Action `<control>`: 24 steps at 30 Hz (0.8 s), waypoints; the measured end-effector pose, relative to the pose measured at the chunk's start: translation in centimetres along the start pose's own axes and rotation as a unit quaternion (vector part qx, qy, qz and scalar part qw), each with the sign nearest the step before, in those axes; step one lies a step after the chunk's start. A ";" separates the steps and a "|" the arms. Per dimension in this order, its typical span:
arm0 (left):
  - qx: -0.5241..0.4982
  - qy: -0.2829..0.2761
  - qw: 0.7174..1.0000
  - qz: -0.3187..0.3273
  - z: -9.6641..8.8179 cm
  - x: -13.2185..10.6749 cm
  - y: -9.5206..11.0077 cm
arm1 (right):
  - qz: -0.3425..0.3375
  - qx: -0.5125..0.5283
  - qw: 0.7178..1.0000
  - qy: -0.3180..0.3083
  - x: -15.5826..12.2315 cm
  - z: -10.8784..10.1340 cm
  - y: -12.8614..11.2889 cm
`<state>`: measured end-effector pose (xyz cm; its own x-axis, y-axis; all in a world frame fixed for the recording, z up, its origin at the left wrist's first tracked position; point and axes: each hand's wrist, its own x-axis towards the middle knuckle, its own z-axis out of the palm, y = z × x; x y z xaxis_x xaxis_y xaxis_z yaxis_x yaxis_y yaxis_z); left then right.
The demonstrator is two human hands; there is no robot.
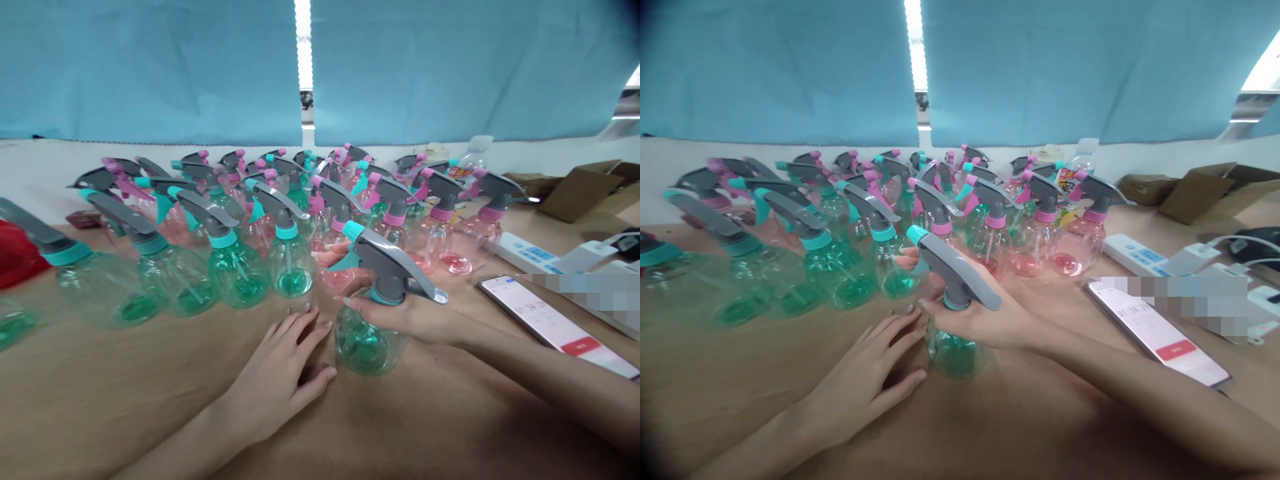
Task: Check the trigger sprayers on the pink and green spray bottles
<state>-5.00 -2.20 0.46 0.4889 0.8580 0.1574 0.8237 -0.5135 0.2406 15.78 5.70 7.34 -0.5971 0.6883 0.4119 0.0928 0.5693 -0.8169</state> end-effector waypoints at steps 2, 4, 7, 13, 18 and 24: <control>-0.003 -0.003 1.000 -0.002 -0.1 0.0 0.0 | -0.002 0.008 1.000 0.014 0.0 0.1 -0.1; -0.005 -0.008 1.000 -0.003 -0.2 0.0 0.1 | 0.009 0.008 1.000 0.022 -0.1 0.2 0.0; -0.005 -0.010 1.000 -0.004 -0.3 0.0 0.2 | 0.046 -0.005 0.999 0.016 -0.2 0.3 0.1; -0.001 -0.016 1.000 -0.005 -0.2 0.0 0.2 | 0.071 0.035 0.997 -0.007 -0.1 0.3 -0.2; -0.004 -0.011 1.000 -0.004 -0.2 0.0 0.1 | 0.079 0.029 0.996 0.004 -0.2 0.4 -0.1; -0.006 -0.010 1.000 -0.005 -0.2 0.1 0.1 | 0.079 0.012 0.997 0.011 -0.2 0.5 -0.3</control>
<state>-4.92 -2.14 0.72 0.4871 0.8628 0.1349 0.8249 -0.5053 0.2533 15.47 5.20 7.32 -0.5581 0.7788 0.2863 0.1651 0.4424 -0.8815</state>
